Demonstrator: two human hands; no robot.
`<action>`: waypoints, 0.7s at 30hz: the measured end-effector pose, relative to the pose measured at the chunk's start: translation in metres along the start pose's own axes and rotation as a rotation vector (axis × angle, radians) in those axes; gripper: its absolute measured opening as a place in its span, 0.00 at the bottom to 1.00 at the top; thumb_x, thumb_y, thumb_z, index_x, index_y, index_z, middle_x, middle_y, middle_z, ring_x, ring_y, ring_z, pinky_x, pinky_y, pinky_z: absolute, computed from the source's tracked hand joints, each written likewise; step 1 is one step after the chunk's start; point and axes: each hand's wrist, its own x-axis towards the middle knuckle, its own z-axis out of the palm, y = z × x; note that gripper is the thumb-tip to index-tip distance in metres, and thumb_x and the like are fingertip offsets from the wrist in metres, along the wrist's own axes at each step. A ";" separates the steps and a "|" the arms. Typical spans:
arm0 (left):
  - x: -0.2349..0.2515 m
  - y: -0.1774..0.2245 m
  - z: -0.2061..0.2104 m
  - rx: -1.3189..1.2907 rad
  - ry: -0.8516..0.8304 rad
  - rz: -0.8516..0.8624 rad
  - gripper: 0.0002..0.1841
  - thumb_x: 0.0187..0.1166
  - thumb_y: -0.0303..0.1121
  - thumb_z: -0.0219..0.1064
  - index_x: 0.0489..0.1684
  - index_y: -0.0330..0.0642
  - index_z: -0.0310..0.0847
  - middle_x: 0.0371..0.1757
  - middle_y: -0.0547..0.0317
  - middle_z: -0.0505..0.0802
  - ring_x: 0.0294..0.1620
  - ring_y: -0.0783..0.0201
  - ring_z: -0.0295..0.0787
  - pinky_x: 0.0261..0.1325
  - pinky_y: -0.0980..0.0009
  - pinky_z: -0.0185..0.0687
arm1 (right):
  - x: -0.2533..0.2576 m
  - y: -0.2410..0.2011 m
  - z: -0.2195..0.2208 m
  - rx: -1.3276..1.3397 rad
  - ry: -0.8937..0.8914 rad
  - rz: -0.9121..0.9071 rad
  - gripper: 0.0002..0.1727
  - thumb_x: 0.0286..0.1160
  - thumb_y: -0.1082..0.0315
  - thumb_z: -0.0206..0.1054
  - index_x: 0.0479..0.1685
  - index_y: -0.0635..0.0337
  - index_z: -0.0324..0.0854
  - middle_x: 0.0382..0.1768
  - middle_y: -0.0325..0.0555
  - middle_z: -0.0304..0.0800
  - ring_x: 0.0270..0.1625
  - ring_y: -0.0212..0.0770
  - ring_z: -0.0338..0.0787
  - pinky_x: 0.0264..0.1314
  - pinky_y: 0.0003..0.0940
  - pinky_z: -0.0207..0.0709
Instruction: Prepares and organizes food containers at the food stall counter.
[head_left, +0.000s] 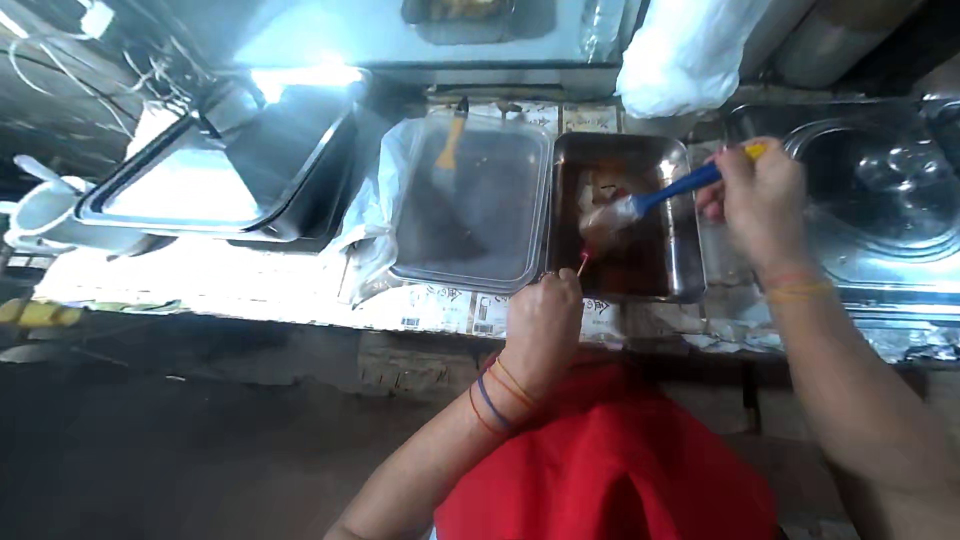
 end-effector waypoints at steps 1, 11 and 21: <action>-0.002 -0.004 0.000 0.006 0.027 0.002 0.10 0.83 0.31 0.62 0.39 0.34 0.88 0.32 0.43 0.92 0.35 0.44 0.94 0.34 0.50 0.85 | 0.013 0.004 0.000 -0.032 0.040 0.002 0.24 0.94 0.52 0.49 0.64 0.67 0.71 0.30 0.42 0.84 0.23 0.31 0.84 0.30 0.30 0.83; -0.012 -0.017 -0.015 -0.058 -0.155 -0.031 0.14 0.86 0.30 0.57 0.52 0.30 0.87 0.44 0.37 0.92 0.44 0.41 0.94 0.45 0.47 0.86 | -0.052 -0.002 -0.026 -0.067 0.093 -0.166 0.19 0.91 0.58 0.54 0.59 0.68 0.72 0.30 0.36 0.82 0.23 0.22 0.84 0.28 0.21 0.83; -0.011 -0.031 -0.007 -0.275 -0.143 -0.044 0.14 0.89 0.31 0.56 0.50 0.33 0.88 0.43 0.43 0.93 0.47 0.48 0.92 0.55 0.49 0.84 | 0.020 0.012 -0.006 -0.040 0.065 -0.079 0.24 0.94 0.52 0.50 0.65 0.68 0.69 0.32 0.43 0.85 0.26 0.32 0.87 0.34 0.33 0.86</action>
